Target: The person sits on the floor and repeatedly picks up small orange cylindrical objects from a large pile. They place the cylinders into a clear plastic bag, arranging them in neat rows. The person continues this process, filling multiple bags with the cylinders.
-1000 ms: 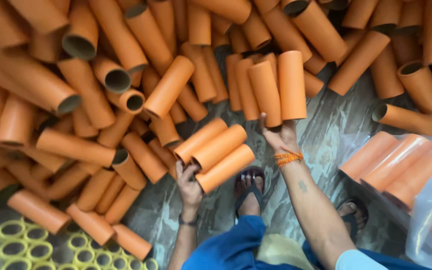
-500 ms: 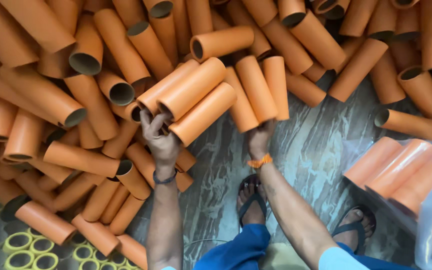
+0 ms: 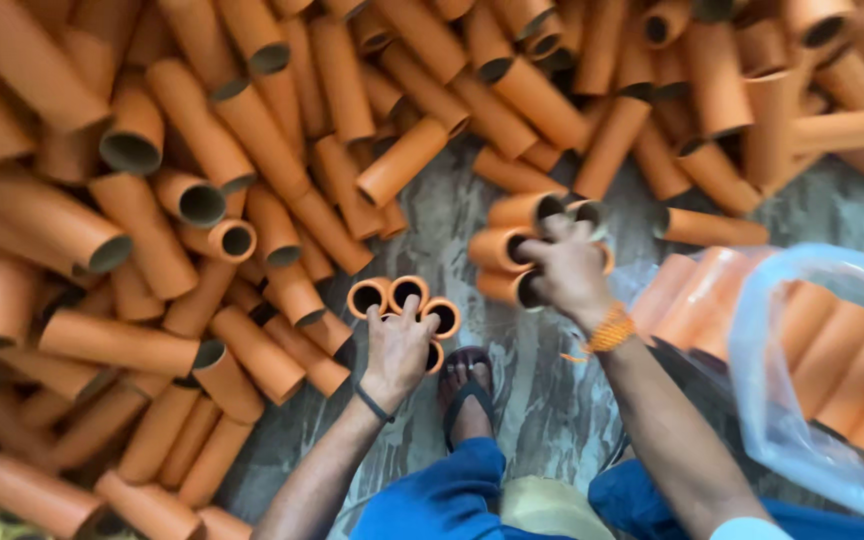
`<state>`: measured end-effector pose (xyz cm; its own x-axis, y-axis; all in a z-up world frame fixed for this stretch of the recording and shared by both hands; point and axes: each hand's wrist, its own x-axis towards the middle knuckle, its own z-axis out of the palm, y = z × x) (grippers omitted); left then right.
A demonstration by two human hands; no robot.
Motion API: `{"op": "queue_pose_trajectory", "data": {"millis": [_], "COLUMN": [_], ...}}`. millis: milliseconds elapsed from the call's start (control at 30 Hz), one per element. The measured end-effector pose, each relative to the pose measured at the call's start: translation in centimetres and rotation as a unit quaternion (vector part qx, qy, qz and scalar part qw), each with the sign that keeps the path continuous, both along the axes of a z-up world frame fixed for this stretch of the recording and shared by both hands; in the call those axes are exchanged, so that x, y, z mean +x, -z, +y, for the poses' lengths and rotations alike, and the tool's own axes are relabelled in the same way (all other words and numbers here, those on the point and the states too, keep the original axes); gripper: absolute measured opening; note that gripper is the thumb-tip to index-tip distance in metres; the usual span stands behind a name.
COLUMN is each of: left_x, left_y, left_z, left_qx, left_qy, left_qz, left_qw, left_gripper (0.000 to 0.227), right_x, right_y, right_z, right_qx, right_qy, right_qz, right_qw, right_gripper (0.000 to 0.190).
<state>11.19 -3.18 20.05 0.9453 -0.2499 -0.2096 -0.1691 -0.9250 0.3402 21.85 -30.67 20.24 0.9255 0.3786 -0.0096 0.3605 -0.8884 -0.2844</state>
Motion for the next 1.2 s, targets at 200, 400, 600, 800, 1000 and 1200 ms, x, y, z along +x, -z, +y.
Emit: {"op": "queue_pose_trajectory", "data": {"millis": [200, 400, 600, 800, 1000, 1200], "left_x": [2.5, 1.1, 1.1, 3.6, -3.9, -4.9], "left_y": [-1.7, -15.6, -28.1, -24.6, -8.1, -4.6], "left_z": [0.0, 0.8, -10.4, -27.9, -43.8, -40.9], "left_qx": [0.028, -0.127, -0.281, -0.357, -0.288, -0.260], "left_qy": [0.030, 0.034, 0.162, 0.172, 0.081, 0.225], "left_qz": [-0.058, -0.089, -0.092, -0.218, -0.347, -0.096], "left_qw": [0.997, 0.987, 0.941, 0.892, 0.889, 0.934], "left_gripper": [0.007, 0.034, 0.046, 0.029, 0.033, 0.059], "right_x": [-1.4, -5.3, -15.5, -25.6, -24.1, -26.5], "right_y": [-4.3, -19.4, -35.0, -23.5, -4.4, -8.0], "right_z": [0.9, -9.4, -24.1, -31.8, -31.6, -29.5], "right_qx": [0.030, 0.190, 0.184, 0.280, -0.124, -0.051], "right_qy": [-0.073, -0.110, 0.033, 0.395, 0.373, 0.345], "right_qz": [0.070, 0.068, -0.013, -0.317, -0.357, -0.283], "right_qw": [0.994, 0.973, 0.982, 0.815, 0.847, 0.893], "right_gripper": [0.032, 0.035, 0.045, 0.047, 0.030, 0.025]}}
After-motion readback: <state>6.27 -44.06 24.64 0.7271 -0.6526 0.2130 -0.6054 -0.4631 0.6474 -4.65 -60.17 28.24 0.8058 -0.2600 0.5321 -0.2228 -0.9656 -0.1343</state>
